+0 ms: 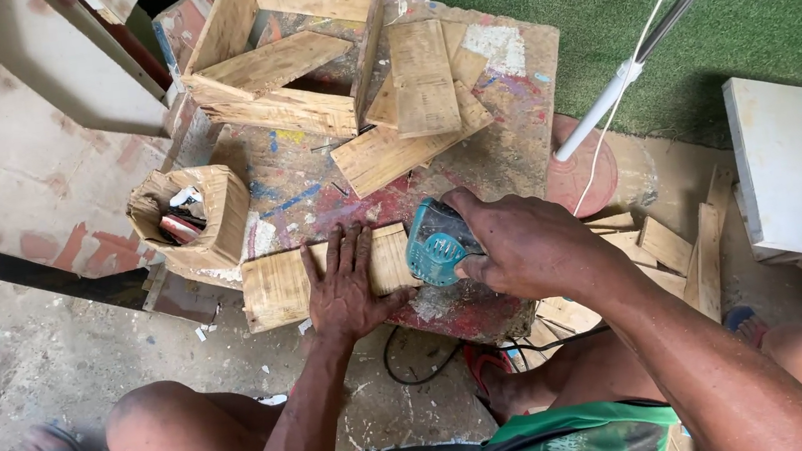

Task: The person uses a handheld electric sander to smooth the surface of small wooden planks on a workbench. They hold the wood with one hand and move the sander back and forth across the planks, occasionally repositioning the wood to sand different areas.

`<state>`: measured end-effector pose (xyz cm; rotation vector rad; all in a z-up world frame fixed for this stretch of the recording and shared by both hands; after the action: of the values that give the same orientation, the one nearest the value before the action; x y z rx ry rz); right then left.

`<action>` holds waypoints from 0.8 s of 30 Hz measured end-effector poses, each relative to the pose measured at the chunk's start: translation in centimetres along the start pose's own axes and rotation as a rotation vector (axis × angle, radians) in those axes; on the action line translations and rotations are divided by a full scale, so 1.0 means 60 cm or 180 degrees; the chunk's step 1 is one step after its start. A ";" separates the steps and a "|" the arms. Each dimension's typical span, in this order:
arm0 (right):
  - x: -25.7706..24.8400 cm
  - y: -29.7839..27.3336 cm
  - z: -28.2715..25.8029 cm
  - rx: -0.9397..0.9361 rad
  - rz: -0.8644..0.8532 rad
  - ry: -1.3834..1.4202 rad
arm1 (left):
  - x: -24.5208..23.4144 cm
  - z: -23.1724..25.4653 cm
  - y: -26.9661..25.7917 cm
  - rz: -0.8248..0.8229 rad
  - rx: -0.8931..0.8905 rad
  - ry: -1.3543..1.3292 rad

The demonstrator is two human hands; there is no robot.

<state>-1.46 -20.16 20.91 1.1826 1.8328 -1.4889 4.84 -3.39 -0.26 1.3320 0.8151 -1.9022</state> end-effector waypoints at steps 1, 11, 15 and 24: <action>-0.001 0.000 -0.002 0.0005 0.0009 -0.0032 | -0.002 0.001 0.002 0.0046 0.0029 -0.0007; 0.003 0.010 -0.005 0.0013 0.0031 -0.0080 | 0.007 -0.004 0.003 0.0065 0.0039 -0.0045; 0.004 0.010 -0.007 -0.0021 0.0024 -0.0129 | 0.005 -0.003 0.004 0.0048 0.0021 -0.0045; 0.007 0.009 -0.008 -0.0027 0.0003 -0.0120 | 0.011 -0.007 0.006 0.0080 0.0040 -0.0061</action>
<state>-1.13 -19.55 20.40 1.1438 1.8115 -1.4915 5.17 -3.39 -1.03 1.3236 0.7744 -1.9006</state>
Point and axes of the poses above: each hand's wrist, its own y-axis towards the middle knuckle, its own x-axis out of the palm, z = x × y, the point moved 6 cm from there along y, towards the middle knuckle, and after that the axes turned 5 degrees about x, right-handed, at the moved point
